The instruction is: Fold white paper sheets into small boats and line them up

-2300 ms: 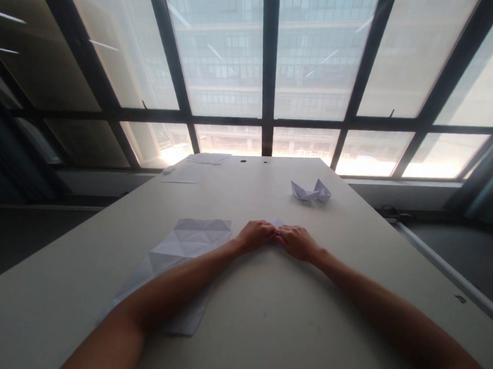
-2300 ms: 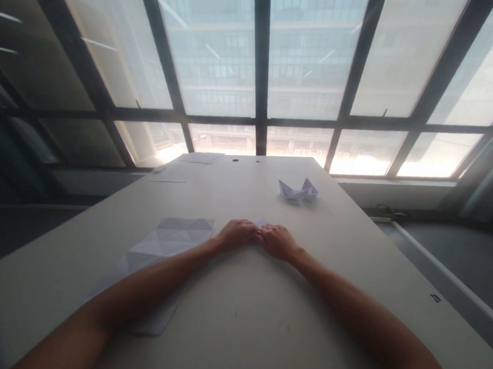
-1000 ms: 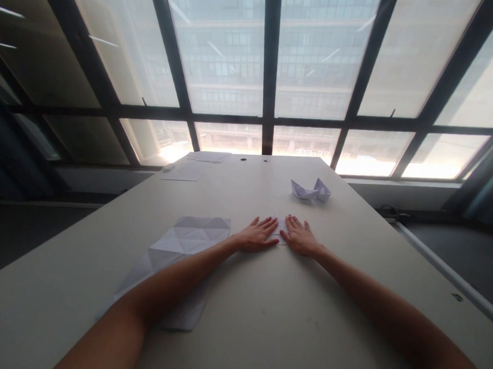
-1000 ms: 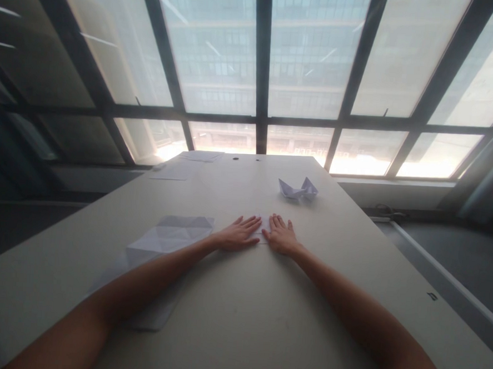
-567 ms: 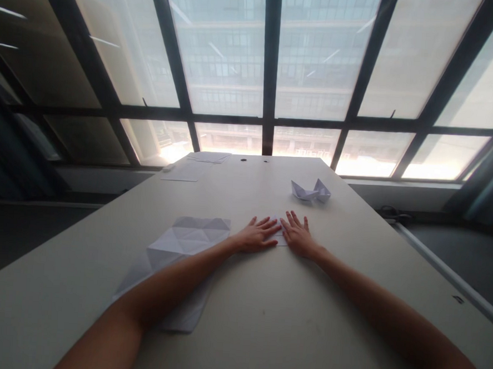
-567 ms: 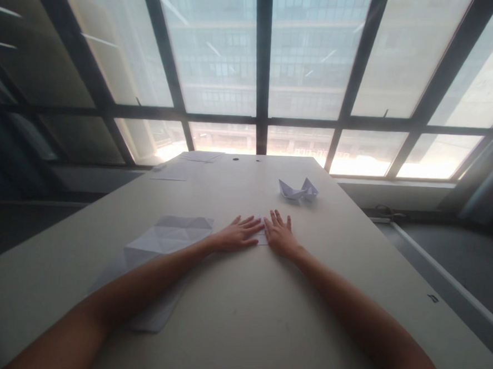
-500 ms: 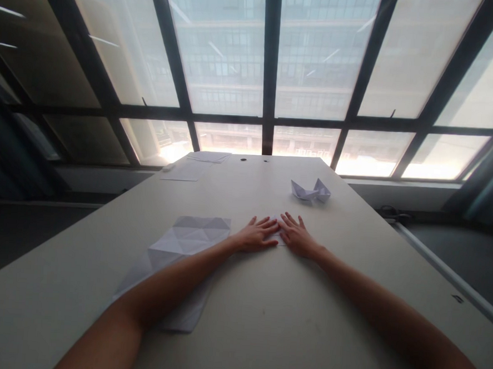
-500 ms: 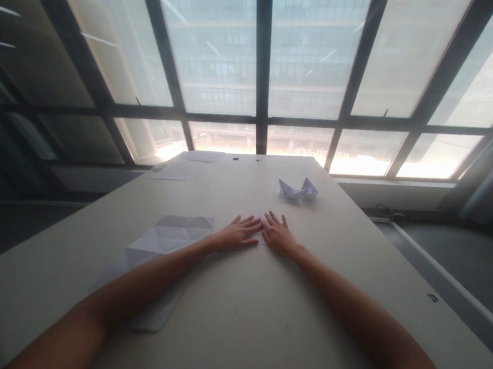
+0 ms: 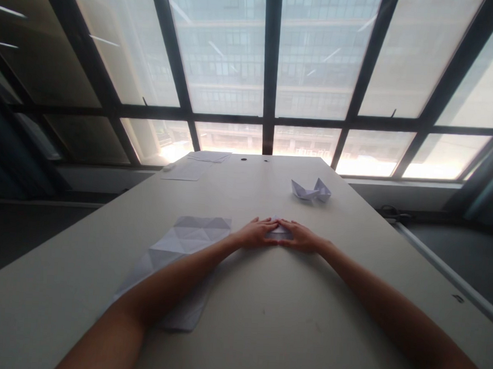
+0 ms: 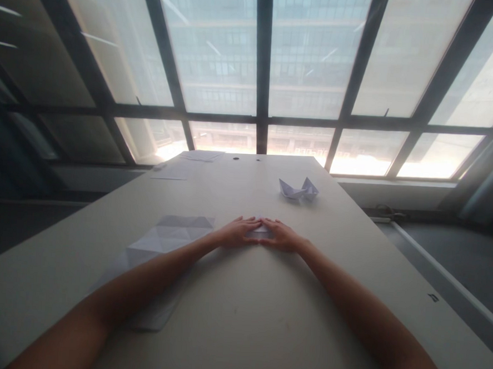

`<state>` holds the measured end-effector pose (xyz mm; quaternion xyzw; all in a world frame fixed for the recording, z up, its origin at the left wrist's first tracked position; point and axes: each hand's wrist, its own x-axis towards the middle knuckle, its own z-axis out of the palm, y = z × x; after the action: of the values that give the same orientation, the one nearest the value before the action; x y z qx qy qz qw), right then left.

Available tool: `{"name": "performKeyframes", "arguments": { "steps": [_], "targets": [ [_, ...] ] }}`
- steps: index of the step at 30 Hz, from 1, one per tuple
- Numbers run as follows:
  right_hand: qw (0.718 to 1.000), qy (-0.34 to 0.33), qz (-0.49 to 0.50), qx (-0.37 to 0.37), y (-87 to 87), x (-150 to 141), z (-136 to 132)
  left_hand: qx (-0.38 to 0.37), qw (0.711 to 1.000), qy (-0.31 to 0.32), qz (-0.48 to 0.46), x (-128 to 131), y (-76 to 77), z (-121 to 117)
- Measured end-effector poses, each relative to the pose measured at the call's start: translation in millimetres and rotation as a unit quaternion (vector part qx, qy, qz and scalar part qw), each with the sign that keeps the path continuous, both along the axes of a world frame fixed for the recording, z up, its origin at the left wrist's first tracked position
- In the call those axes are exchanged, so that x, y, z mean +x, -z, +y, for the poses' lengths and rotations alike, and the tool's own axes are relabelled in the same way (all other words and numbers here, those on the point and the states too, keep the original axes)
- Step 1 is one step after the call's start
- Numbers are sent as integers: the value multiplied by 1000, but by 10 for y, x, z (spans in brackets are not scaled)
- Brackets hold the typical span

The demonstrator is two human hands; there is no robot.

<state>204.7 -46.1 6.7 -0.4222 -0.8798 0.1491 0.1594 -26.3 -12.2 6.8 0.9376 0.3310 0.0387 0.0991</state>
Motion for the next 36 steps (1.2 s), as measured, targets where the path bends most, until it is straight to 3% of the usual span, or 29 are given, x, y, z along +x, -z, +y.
{"name": "performKeyframes", "arguments": {
  "steps": [10,22,26,30,36],
  "targets": [
    [986,153,-44,54,-37,-171,-135,97,991,-76,-60,9,-7,-78],
    [971,186,-29,151,-33,-138,-109,211,965,-85,-129,-28,-56,-80],
    [973,159,-67,155,52,-110,-45,197,973,-90,-75,-33,-8,-60],
    [975,166,-114,90,150,-76,12,121,987,-104,-14,-28,90,-25],
    [976,168,-128,62,245,-154,-16,109,990,-87,-7,18,165,-78]
  ]
}}
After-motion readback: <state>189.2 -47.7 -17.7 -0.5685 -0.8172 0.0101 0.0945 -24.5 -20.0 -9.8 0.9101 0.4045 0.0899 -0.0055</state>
